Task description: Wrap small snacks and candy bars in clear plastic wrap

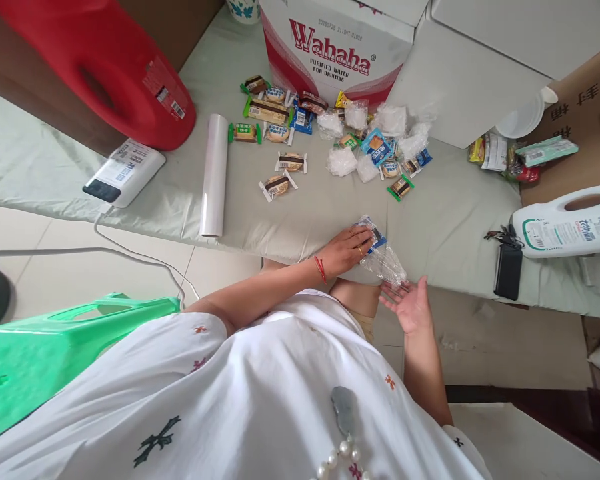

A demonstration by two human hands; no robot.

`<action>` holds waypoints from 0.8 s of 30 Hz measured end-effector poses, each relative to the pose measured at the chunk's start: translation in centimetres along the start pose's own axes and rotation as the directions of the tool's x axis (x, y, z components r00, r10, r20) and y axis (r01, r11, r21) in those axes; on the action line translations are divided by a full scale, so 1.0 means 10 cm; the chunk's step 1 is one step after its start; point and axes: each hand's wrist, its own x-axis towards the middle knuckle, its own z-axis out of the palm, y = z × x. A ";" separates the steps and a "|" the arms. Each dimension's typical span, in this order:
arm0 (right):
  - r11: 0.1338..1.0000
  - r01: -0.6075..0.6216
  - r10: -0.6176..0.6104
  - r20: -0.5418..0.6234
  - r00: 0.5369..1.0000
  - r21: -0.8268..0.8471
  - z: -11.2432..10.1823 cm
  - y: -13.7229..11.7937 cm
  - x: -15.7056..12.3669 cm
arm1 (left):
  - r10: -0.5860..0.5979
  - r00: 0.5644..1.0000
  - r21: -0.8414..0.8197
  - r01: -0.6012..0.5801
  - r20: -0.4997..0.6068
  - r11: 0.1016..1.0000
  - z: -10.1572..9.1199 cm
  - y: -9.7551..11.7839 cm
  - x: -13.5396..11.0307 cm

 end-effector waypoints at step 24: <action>0.949 0.121 -0.168 0.143 0.975 0.291 1.27 -0.79 0.23 | -0.281 0.960 -0.556 0.229 -0.010 0.799 -0.08 0.04 -0.04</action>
